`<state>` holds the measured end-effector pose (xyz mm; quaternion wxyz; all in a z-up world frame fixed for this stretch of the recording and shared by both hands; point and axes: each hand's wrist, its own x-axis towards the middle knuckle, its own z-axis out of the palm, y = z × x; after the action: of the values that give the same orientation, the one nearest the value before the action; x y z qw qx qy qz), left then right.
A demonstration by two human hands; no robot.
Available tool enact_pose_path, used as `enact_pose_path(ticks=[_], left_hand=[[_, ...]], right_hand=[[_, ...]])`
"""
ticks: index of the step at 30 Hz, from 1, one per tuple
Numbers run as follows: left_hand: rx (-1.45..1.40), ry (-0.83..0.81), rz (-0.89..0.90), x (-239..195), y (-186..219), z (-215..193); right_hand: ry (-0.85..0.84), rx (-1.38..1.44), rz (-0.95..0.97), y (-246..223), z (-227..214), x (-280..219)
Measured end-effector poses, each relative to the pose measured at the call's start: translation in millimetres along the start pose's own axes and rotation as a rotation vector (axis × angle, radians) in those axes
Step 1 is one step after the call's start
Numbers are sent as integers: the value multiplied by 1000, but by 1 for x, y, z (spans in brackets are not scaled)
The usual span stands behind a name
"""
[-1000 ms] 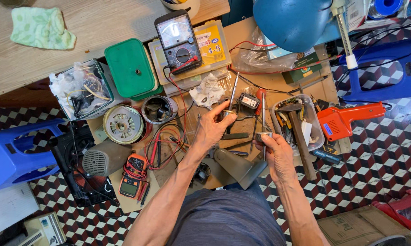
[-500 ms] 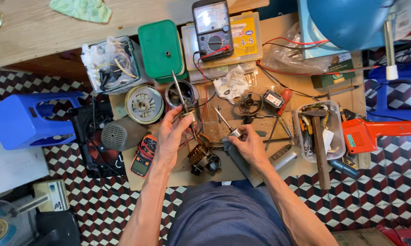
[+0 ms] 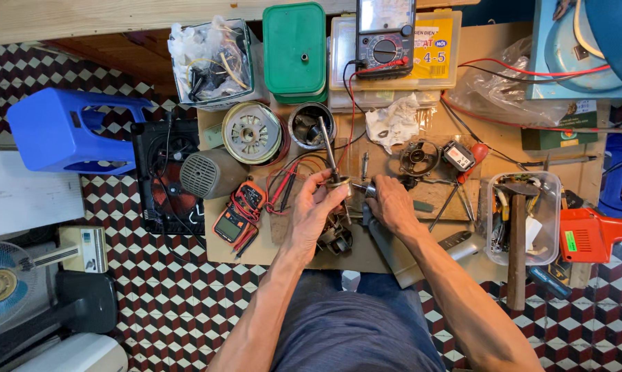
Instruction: The person cleans and assembles small electrical components on a workbench. They use a screwdriver to adjust parts, a flashlight to inspect details, and a cloth to wipe surfaces. The person handles a cylindrical motor component and a circular fan housing, moving them between positions on the table.
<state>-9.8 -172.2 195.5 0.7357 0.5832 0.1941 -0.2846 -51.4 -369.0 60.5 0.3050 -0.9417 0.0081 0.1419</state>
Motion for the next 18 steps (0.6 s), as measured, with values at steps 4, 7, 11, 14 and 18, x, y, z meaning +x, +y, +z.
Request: enact_pose_path(ticks=[4, 7, 11, 14, 18], left_hand=[[-62, -16, 32, 6, 5, 29], [-155, -45, 99, 14, 6, 59], [-170, -87, 97, 27, 5, 115], [-212, -116, 71, 32, 4, 154], [-201, -230, 28, 45, 4, 178]], right_hand=[[304, 241, 26, -29, -39, -12], [392, 891, 486, -51, -92, -45], [535, 570, 129, -67, -152, -60], [659, 243, 32, -66, -179, -43], [640, 357, 186, -38, -205, -41]])
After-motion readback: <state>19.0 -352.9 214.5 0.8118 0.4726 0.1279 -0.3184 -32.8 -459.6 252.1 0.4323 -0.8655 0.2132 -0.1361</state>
